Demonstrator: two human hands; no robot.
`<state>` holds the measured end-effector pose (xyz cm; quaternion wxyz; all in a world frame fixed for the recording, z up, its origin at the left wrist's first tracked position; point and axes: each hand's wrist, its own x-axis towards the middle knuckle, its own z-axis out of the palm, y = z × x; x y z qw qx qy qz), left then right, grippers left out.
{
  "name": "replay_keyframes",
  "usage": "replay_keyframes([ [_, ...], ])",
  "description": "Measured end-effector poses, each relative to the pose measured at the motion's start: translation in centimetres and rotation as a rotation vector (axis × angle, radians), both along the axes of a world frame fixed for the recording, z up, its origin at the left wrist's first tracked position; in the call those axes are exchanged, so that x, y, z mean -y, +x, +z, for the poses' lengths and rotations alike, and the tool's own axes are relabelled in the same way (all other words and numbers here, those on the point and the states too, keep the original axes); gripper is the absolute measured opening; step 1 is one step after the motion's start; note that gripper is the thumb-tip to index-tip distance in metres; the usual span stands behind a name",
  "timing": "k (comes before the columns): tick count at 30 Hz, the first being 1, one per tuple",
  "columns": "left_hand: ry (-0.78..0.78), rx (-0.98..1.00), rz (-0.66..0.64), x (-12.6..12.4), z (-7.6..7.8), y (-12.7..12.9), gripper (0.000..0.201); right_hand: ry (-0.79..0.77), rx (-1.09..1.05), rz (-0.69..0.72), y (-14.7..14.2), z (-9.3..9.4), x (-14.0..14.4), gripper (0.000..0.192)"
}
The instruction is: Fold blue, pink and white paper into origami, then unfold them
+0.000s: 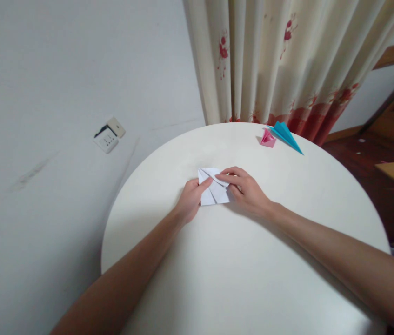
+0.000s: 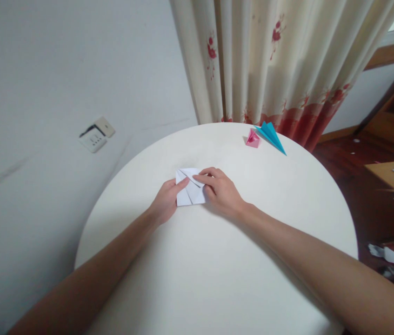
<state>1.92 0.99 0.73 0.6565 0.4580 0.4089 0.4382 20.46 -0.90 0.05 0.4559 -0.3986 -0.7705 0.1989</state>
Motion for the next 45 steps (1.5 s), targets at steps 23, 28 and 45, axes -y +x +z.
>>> replay_keyframes([
  [23,0.081,-0.038,0.102,0.3,0.2,-0.2,0.046,-0.819,-0.706,0.108,-1.5,-0.3,0.5,0.038],
  [28,0.087,-0.042,0.167,0.1,0.1,-0.4,0.049,-0.838,-0.701,0.118,-1.5,-0.5,0.5,0.034],
  [45,0.138,-0.134,0.149,-0.1,-0.2,-0.6,0.042,-0.817,-0.611,0.066,-1.5,0.0,0.7,0.033],
])
